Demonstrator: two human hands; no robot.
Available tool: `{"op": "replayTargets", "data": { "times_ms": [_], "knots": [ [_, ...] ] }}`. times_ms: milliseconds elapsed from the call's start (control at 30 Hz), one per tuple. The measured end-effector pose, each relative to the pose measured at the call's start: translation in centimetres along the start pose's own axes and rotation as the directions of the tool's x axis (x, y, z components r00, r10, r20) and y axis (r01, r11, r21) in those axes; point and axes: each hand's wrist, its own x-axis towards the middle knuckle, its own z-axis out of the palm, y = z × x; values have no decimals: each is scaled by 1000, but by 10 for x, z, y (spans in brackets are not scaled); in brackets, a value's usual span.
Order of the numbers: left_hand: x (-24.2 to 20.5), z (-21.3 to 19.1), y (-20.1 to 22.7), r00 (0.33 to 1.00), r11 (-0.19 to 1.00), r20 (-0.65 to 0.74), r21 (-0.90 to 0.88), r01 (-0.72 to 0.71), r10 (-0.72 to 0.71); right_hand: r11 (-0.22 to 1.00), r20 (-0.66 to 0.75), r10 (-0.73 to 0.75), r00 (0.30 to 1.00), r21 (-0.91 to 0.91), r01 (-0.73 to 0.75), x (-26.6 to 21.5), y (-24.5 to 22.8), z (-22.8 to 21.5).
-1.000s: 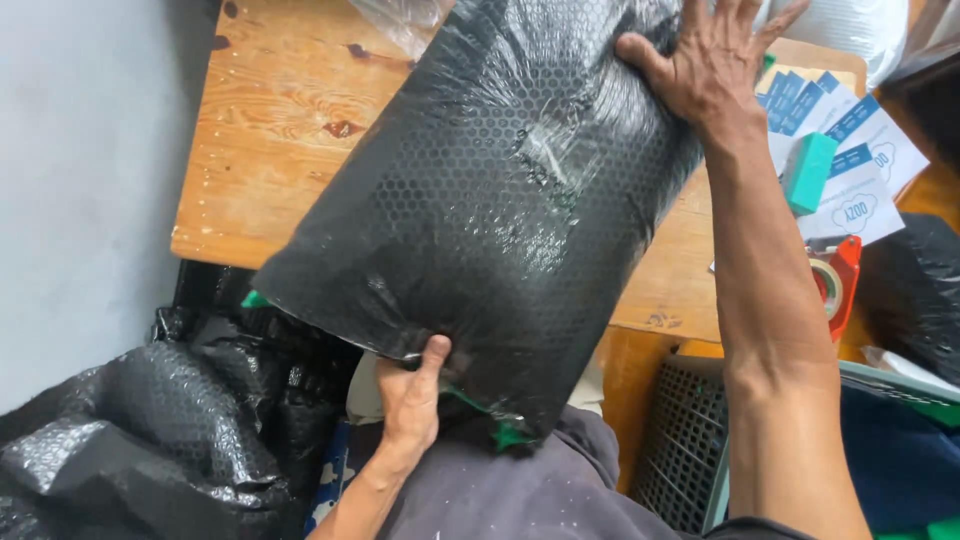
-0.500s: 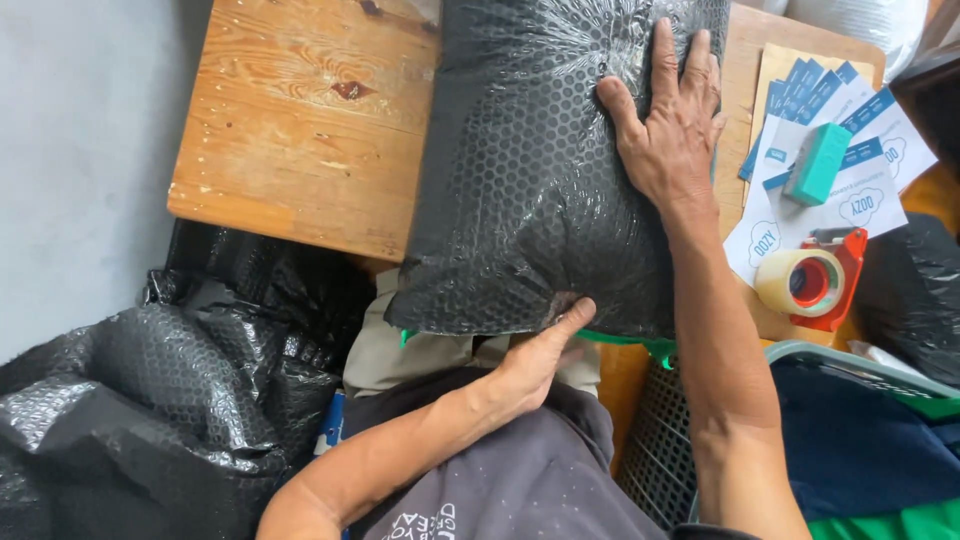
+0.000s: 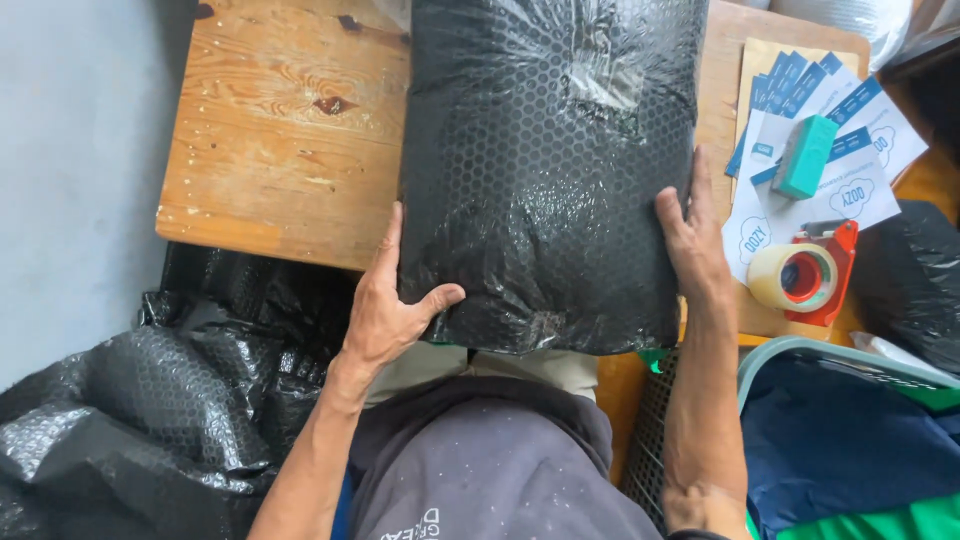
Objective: The person seals a black bubble mailer on a wooden table using a tape dispenser. They apply clear packing tape to the top and side seams, press the tape down, and smooth the package surface. The tape dispenser and roll are visible on the table.
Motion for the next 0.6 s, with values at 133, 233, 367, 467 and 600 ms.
{"op": "replayTargets", "data": {
  "times_ms": [133, 233, 367, 467, 600],
  "knots": [
    [8, 5, -20, 986, 987, -73, -42, -155, 151, 992, -110, -108, 988, -69, 101, -11, -11, 4],
    [25, 6, -35, 974, 977, -94, -47, -210, 205, 988, -198, -146, 969, -81, 132, -12, -10, 9],
    [50, 10, -40, 967, 971, -110, -32, -235, 231, 988, -257, -130, 957, -116, 103, -14, -13, 11],
    [71, 20, -40, 957, 962, -113, -39, -272, 266, 981, -283, -187, 941, -95, 167, 10, 5, 12],
    [89, 33, -35, 961, 970, -148, -43, -241, 232, 967, -285, -245, 927, -143, 212, 47, -3, 8]
  ]
}}
